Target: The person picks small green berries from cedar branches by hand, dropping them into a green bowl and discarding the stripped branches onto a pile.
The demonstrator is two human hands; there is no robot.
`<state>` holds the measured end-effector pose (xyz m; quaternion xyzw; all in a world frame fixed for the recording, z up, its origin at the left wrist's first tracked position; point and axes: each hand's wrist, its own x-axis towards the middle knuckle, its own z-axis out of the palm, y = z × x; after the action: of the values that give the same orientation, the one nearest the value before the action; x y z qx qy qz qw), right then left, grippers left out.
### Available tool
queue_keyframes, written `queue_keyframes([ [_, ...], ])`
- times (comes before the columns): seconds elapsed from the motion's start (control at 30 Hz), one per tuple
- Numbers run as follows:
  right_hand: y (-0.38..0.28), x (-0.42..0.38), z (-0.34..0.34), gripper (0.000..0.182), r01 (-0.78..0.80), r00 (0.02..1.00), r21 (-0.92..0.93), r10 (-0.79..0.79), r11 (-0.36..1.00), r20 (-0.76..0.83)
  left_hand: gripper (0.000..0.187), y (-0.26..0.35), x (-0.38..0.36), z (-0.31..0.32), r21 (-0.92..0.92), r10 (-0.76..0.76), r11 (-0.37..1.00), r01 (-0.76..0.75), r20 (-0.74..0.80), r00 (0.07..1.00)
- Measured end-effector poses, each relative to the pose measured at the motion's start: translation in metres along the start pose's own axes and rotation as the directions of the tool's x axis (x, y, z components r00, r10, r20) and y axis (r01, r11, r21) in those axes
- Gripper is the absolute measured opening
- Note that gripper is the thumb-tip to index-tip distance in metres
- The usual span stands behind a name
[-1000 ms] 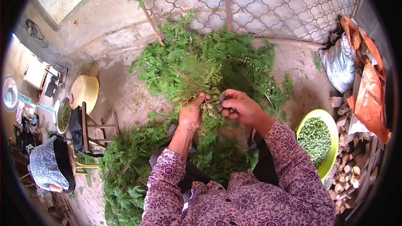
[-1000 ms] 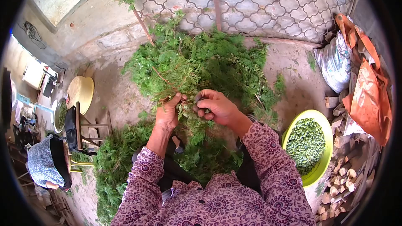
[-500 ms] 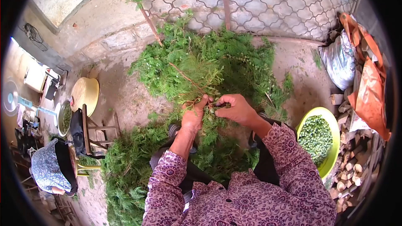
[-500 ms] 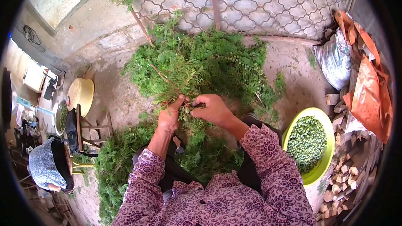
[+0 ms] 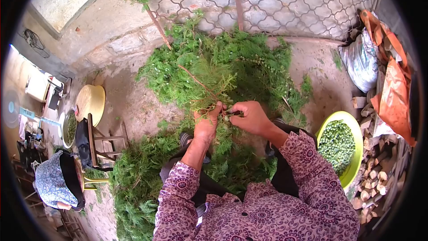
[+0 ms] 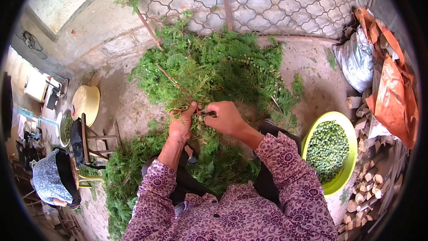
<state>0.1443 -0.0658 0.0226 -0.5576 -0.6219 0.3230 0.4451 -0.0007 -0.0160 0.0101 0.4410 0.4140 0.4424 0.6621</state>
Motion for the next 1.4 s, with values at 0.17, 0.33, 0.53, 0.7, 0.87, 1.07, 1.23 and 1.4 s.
queue_keyframes([
  [0.17, -0.009, 0.001, -0.005, 0.024, 0.0, 0.995, -0.097, 0.009, 0.995, 0.098, 0.015, -0.003, 0.001, -0.003, -0.048, -0.073, 0.996, 0.073, 0.003, 0.997],
  [0.33, -0.004, 0.005, -0.007, 0.022, -0.085, 0.984, -0.037, 0.09, 0.996, 0.153, 0.013, -0.006, -0.002, -0.002, -0.224, -0.081, 0.972, 0.077, -0.01, 0.997],
  [0.53, -0.015, -0.006, -0.019, 0.013, -0.188, 0.97, 0.244, 0.141, 0.951, 0.198, 0.01, 0.01, 0.013, -0.021, -0.362, -0.061, 0.932, -0.019, -0.209, 0.976],
  [0.7, -0.021, 0.002, -0.031, 0.012, -0.452, 0.892, 0.786, 0.237, 0.422, 0.385, 0.012, 0.01, 0.006, -0.009, -0.221, 0.132, 0.959, -0.177, -0.205, 0.97],
  [0.87, -0.003, 0.004, -0.028, 0.009, -0.473, 0.88, 0.833, 0.111, 0.289, 0.461, 0.012, 0.016, -0.001, -0.008, -0.12, 0.127, 0.982, -0.143, -0.137, 0.982],
  [1.07, -0.008, 0.004, -0.013, 0.017, -0.426, 0.898, 0.499, 0.285, 0.755, 0.335, 0.007, 0.012, 0.0, -0.005, -0.101, 0.169, 0.978, -0.182, -0.122, 0.978],
  [1.23, -0.011, 0.004, -0.007, 0.021, -0.376, 0.913, 0.324, 0.288, 0.868, 0.289, 0.004, 0.006, -0.001, -0.004, -0.069, 0.187, 0.979, -0.193, -0.088, 0.978],
  [1.4, -0.004, 0.005, 0.0, 0.019, -0.217, 0.961, 0.242, 0.164, 0.946, 0.221, 0.006, -0.005, -0.001, -0.004, -0.117, 0.176, 0.976, -0.182, -0.062, 0.982],
])
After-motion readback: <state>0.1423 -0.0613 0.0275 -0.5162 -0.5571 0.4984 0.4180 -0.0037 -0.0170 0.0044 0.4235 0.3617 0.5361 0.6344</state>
